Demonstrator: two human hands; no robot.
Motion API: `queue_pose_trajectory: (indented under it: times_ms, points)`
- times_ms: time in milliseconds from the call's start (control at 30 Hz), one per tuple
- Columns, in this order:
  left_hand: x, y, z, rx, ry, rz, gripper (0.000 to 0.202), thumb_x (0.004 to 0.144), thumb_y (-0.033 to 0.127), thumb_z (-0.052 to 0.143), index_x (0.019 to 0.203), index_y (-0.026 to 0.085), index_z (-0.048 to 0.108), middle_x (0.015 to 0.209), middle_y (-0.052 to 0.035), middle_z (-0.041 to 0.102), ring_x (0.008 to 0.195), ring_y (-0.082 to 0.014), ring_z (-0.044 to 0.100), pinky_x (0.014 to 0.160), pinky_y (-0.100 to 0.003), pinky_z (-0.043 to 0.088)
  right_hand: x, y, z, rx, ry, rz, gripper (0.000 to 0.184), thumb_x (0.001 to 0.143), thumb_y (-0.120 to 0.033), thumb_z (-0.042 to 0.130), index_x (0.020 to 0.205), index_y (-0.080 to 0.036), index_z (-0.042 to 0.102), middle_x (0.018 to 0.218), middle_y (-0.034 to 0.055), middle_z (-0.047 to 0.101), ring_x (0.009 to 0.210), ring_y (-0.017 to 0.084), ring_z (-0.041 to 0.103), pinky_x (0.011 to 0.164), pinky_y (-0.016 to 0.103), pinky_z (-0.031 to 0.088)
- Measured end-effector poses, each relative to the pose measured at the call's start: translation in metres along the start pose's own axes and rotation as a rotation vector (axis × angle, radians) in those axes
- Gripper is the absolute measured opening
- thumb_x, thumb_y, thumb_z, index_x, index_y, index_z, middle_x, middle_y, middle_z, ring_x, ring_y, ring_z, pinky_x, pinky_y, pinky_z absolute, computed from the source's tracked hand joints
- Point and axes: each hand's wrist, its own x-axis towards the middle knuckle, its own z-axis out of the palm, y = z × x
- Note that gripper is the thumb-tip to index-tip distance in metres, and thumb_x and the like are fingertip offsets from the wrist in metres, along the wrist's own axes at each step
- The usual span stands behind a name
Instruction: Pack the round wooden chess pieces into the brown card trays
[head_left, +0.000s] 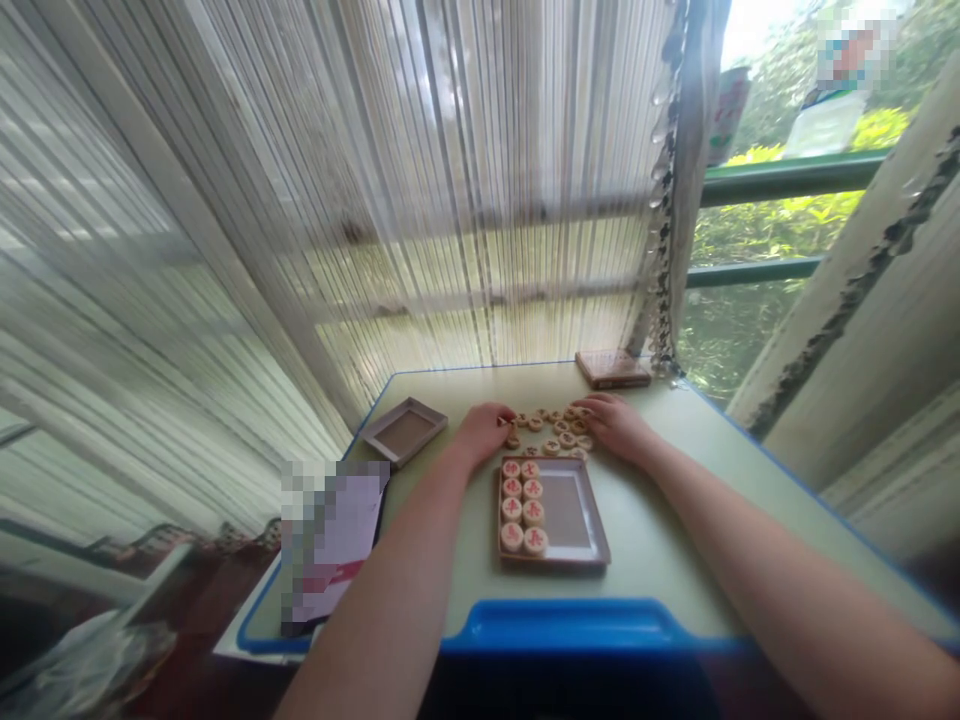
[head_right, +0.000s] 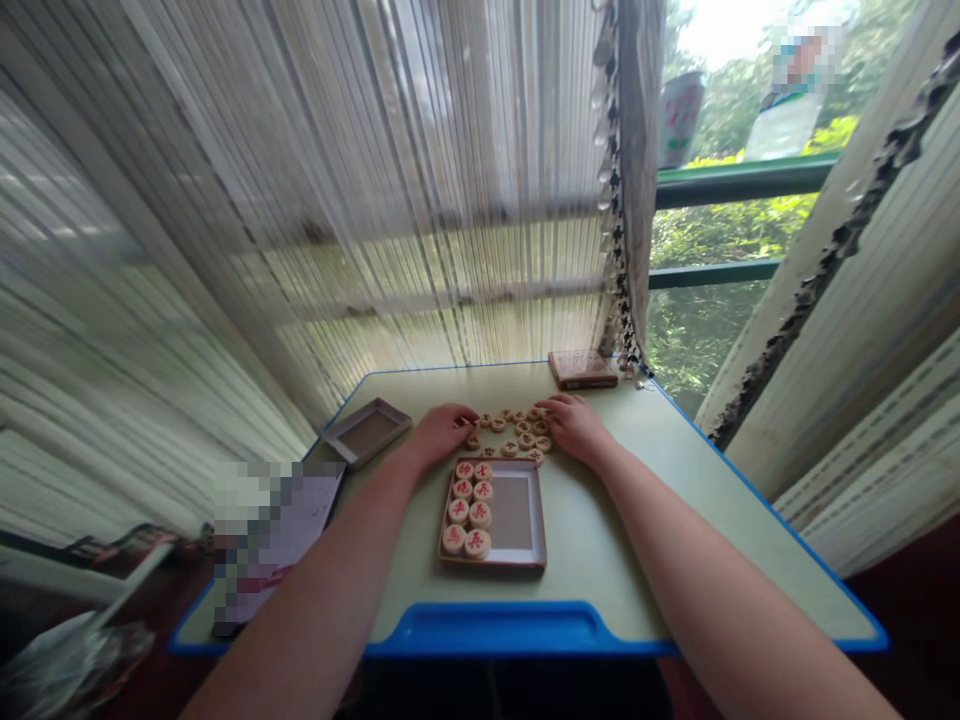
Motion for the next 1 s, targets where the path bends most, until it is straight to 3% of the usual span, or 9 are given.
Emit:
queue_pose_trajectory:
  times_ms: [233,500,700,900,1000]
  points:
    - [0.006,-0.003,0.009,-0.001,0.002,0.159,0.031,0.081,0.022,0.043,0.102,0.018,0.065,0.106,-0.0034,0.065,0.099,-0.015,0.057,0.092,-0.024,0.041,0.003,0.005,0.002,0.05,-0.016,-0.009,0.03,0.079,-0.014,0.044,0.095,-0.02,0.068,0.1,0.0066,0.065,0.094,0.02,0.054,0.087,0.033,0.041]
    - [0.009,-0.004,0.012,-0.009,0.0,0.061,0.035,0.077,0.012,0.041,0.102,0.018,0.065,0.104,-0.0039,0.066,0.098,-0.016,0.058,0.093,-0.025,0.042,0.004,0.002,0.0,0.033,-0.032,-0.017,0.028,0.078,-0.014,0.044,0.093,-0.019,0.067,0.097,0.0054,0.066,0.094,0.019,0.054,0.087,0.031,0.041]
    - [0.008,0.0,0.016,-0.021,0.001,0.12,0.038,0.078,0.013,0.039,0.107,0.019,0.063,0.109,-0.0028,0.064,0.103,-0.0158,0.055,0.097,-0.027,0.039,0.004,0.001,0.001,0.018,0.003,-0.012,0.03,0.08,-0.016,0.043,0.101,-0.017,0.065,0.103,0.0078,0.064,0.098,0.021,0.052,0.089,0.034,0.04]
    - [0.006,0.007,0.014,-0.087,-0.08,0.2,0.038,0.076,0.01,0.039,0.1,0.02,0.067,0.109,0.0003,0.064,0.101,-0.0139,0.057,0.099,-0.026,0.037,0.0,-0.01,-0.001,0.069,-0.044,-0.16,0.031,0.085,-0.03,0.042,0.104,-0.021,0.065,0.108,0.0068,0.063,0.101,0.021,0.052,0.092,0.038,0.039]
    - [0.005,0.009,0.013,-0.122,-0.1,0.18,0.04,0.073,0.007,0.04,0.098,0.02,0.068,0.108,0.0009,0.065,0.101,-0.0135,0.057,0.096,-0.024,0.039,-0.001,-0.012,-0.001,0.091,-0.073,-0.199,0.029,0.084,-0.028,0.044,0.103,-0.023,0.065,0.108,0.0056,0.063,0.102,0.02,0.053,0.093,0.038,0.039]
